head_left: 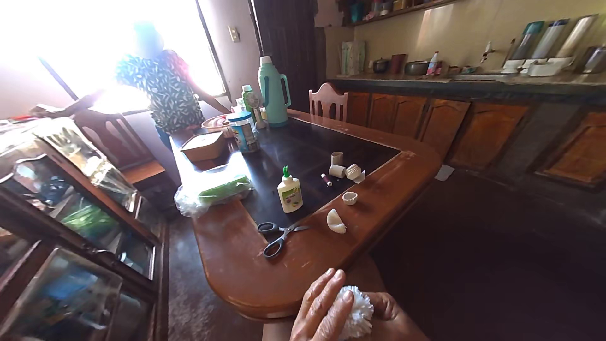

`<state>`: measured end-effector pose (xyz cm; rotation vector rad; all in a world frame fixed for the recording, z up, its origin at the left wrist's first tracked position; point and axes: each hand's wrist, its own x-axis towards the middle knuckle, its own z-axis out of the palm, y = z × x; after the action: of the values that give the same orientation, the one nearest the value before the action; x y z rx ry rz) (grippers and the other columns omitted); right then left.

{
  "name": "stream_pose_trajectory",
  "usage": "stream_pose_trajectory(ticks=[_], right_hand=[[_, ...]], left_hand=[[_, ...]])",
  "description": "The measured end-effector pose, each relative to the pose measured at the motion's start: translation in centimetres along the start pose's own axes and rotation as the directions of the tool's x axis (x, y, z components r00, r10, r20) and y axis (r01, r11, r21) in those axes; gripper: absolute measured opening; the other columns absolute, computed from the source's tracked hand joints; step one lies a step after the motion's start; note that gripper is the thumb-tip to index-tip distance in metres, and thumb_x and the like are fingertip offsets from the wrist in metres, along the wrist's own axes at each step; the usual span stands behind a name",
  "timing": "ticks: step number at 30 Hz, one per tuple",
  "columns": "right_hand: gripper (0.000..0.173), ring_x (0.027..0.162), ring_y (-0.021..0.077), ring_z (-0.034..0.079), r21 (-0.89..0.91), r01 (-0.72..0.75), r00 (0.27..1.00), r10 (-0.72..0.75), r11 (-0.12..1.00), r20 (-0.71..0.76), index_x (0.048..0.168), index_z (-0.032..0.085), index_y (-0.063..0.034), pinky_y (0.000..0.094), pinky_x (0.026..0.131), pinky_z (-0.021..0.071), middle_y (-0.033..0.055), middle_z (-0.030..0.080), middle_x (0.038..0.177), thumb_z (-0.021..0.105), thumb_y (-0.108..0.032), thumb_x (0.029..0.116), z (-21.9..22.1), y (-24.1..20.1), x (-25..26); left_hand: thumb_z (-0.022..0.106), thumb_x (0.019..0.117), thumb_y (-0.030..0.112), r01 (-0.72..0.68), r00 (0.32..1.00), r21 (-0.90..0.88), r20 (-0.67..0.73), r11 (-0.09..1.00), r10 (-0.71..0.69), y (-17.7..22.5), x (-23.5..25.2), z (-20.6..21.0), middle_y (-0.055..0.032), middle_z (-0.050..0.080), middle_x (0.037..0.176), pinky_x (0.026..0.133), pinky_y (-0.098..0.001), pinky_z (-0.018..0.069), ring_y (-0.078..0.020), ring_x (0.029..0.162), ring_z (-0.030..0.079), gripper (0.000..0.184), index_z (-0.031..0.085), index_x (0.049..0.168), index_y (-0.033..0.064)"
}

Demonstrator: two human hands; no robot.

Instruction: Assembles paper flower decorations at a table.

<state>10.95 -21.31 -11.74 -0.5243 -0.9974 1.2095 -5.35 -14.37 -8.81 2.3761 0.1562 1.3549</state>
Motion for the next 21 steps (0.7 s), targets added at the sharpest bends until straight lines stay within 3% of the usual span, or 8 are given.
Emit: stream_pose_trajectory(ticks=[2,6,9,11,14,16,18,21], right_hand=[[0.030,0.089,-0.0039,0.069,-0.041,-0.008,1.000,0.008,0.999,0.001,0.103,0.079,-0.0226,0.0205,0.083,0.0580,-0.0124,0.077,0.097,0.061,0.000,0.0954,0.07,-0.12,-0.07],[0.029,0.091,-0.0054,0.069,-0.084,0.007,1.000,-0.005,0.996,0.027,0.105,0.078,-0.0231,0.0195,0.084,0.0575,-0.0144,0.077,0.099,0.060,-0.002,0.0978,0.30,-0.35,-0.17],[0.029,0.097,-0.0053,0.069,-0.118,0.030,0.999,-0.027,0.993,0.026,0.108,0.078,-0.0231,0.0206,0.090,0.0572,-0.0155,0.076,0.104,0.060,-0.002,0.0984,0.45,-0.43,-0.25],[0.030,0.098,-0.0044,0.069,-0.158,0.059,0.998,-0.057,0.986,0.021,0.109,0.077,-0.0199,0.0216,0.091,0.0577,-0.0141,0.077,0.105,0.060,0.001,0.0974,0.49,-0.48,-0.22],[0.028,0.094,-0.0054,0.069,-0.227,0.096,0.995,-0.100,0.969,-0.005,0.107,0.077,-0.0169,0.0203,0.087,0.0579,-0.0141,0.076,0.102,0.061,0.003,0.0956,0.57,-0.40,-0.25],[0.025,0.094,-0.0048,0.069,-0.268,0.108,0.993,-0.119,0.957,-0.023,0.106,0.076,-0.0124,0.0206,0.087,0.0584,-0.0126,0.076,0.101,0.062,0.004,0.0948,0.64,-0.36,-0.27],[0.021,0.092,-0.0040,0.069,-0.341,0.139,0.986,-0.163,0.930,-0.042,0.104,0.075,-0.0045,0.0206,0.085,0.0586,-0.0086,0.076,0.098,0.062,0.008,0.0921,0.61,-0.23,-0.21],[0.012,0.088,-0.0021,0.068,-0.499,0.214,0.967,-0.253,0.840,-0.011,0.100,0.072,0.0070,0.0186,0.082,0.0575,0.0019,0.075,0.094,0.064,0.006,0.0909,0.28,0.01,-0.15]], left_hand=[[0.057,0.1049,0.035,-0.033,0.999,0.049,0.026,0.998,0.032,-0.01,-0.06,-0.06,-0.0071,0.059,0.144,0.124,-0.0351,0.0293,-0.0174,0.147,0.041,0.039,0.061,0.131,0.0067],[0.052,0.1074,0.030,-0.056,0.996,0.046,0.069,0.997,0.053,-0.21,-0.15,0.18,-0.0116,0.068,0.129,0.121,-0.0345,0.0325,-0.0192,0.139,0.051,0.033,0.068,0.120,0.0032],[0.054,0.1068,0.030,0.004,1.000,-0.057,-0.001,0.998,-0.004,-0.10,-0.13,0.07,-0.0099,0.066,0.133,0.120,-0.0346,0.0361,-0.0176,0.139,0.051,0.033,0.066,0.123,0.0044],[0.055,0.1057,0.035,0.028,0.998,-0.084,-0.047,0.996,-0.032,-0.34,-0.12,-0.16,-0.0035,0.061,0.141,0.119,-0.0345,0.0391,-0.0145,0.141,0.048,0.035,0.062,0.130,0.0104],[0.060,0.1043,0.026,0.012,0.999,-0.102,-0.033,0.995,-0.016,-0.37,-0.09,-0.26,-0.0063,0.067,0.131,0.117,-0.0325,0.0410,-0.0156,0.137,0.052,0.025,0.068,0.118,0.0069],[0.063,0.1025,0.024,0.008,1.000,-0.089,-0.014,0.996,-0.009,-0.20,-0.22,-0.02,-0.0079,0.068,0.129,0.117,-0.0309,0.0400,-0.0157,0.136,0.053,0.022,0.068,0.115,0.0060],[0.070,0.0979,0.030,0.035,0.999,-0.058,0.022,0.998,-0.033,-0.07,-0.24,-0.03,-0.0083,0.063,0.137,0.119,-0.0318,0.0371,-0.0158,0.141,0.048,0.033,0.066,0.123,0.0088],[0.077,0.0924,0.024,0.101,0.995,-0.023,0.025,0.995,-0.100,0.24,-0.05,-0.02,-0.0138,0.063,0.137,0.115,-0.0290,0.0416,-0.0154,0.137,0.052,0.036,0.068,0.123,0.0064]])
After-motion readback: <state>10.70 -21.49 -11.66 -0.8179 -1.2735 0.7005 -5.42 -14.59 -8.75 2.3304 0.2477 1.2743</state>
